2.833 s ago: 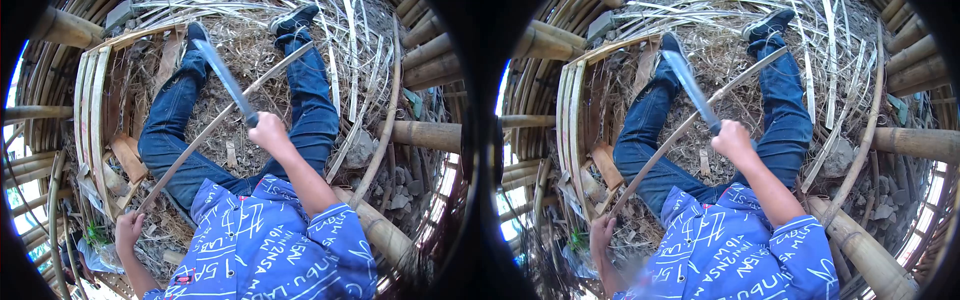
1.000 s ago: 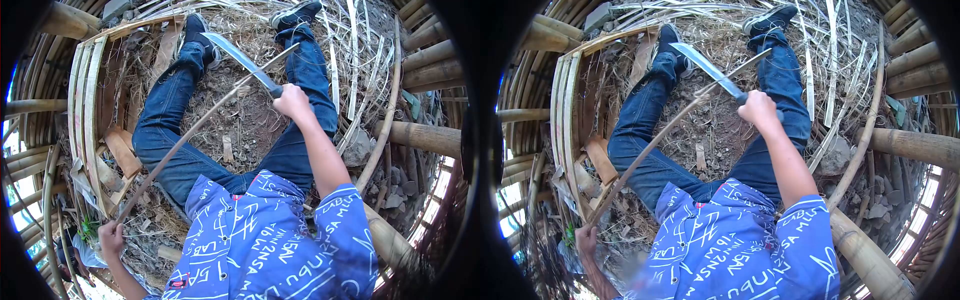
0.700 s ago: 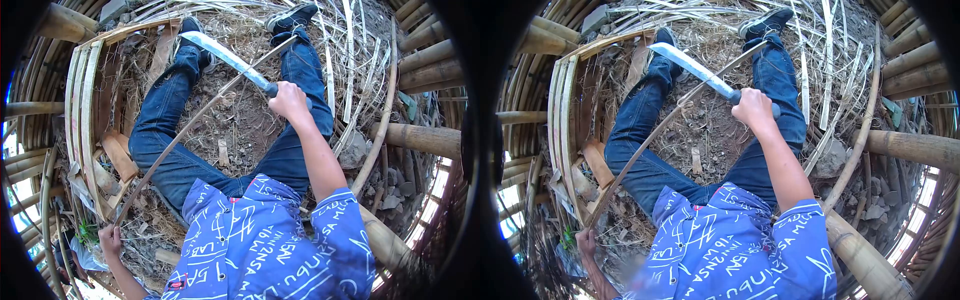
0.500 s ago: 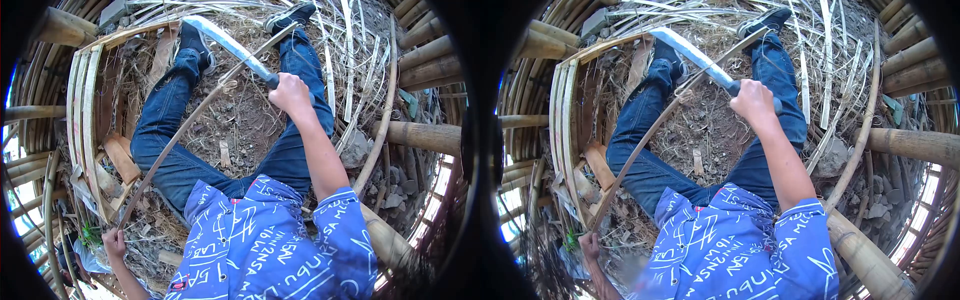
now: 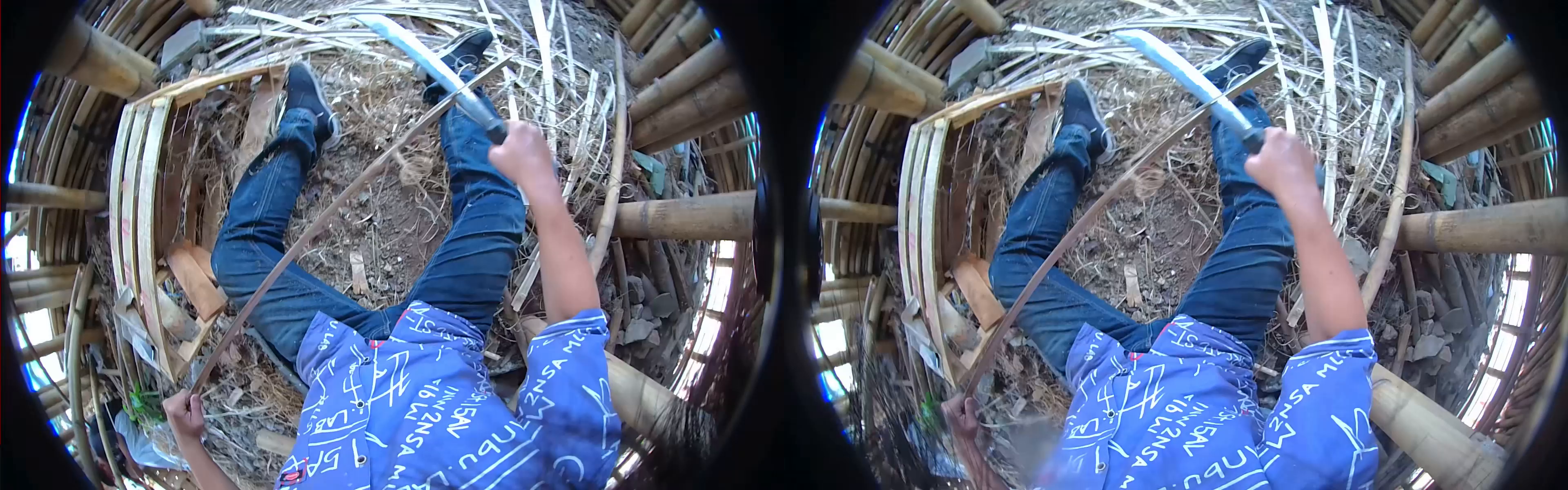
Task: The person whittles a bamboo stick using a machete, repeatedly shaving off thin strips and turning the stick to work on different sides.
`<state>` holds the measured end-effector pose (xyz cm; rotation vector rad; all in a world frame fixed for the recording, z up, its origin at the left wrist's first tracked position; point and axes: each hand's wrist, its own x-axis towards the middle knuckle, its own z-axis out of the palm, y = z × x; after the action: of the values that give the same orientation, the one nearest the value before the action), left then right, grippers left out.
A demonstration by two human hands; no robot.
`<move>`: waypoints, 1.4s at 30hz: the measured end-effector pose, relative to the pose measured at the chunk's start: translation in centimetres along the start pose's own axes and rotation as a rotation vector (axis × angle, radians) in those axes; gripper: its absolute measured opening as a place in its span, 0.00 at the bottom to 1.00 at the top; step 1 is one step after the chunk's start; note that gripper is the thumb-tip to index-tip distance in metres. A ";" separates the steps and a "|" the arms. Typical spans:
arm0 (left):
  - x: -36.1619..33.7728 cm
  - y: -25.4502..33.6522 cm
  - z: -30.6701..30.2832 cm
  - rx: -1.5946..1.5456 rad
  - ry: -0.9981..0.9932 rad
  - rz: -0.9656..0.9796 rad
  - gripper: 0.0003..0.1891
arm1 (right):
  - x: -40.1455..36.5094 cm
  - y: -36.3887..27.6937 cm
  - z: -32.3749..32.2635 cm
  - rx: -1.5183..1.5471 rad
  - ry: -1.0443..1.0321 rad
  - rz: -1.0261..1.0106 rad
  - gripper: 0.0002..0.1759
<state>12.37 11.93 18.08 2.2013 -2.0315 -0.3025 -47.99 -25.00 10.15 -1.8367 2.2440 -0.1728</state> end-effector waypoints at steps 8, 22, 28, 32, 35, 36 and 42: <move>-1.4 -6.3 0.8 -0.074 0.045 -0.058 0.18 | -0.2 3.0 -1.0 0.088 -0.056 0.073 0.15; 0.0 -4.4 0.6 -0.004 -0.062 -0.032 0.19 | -1.1 3.0 -1.6 0.034 -0.081 0.006 0.15; -2.2 -4.9 1.5 0.011 0.086 -0.047 0.18 | 3.6 10.2 -2.3 0.076 0.063 0.280 0.17; -1.0 -5.7 3.1 0.016 0.082 -0.090 0.17 | 0.2 8.1 -2.3 0.146 0.056 0.251 0.15; 0.1 -6.6 4.6 -0.062 0.090 -0.181 0.19 | -2.1 5.5 -0.7 0.266 0.035 0.140 0.15; 1.4 -5.2 4.5 -0.090 0.163 -0.121 0.20 | -2.8 4.7 0.0 0.301 0.042 0.122 0.14; 5.5 -0.9 4.7 -0.365 -0.155 -0.222 0.22 | -8.1 -0.3 2.6 0.734 0.056 -0.019 0.09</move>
<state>12.55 6.72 12.98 2.2195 -1.6322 -0.8199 -45.59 -16.94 8.59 -1.4468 1.8240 -0.9190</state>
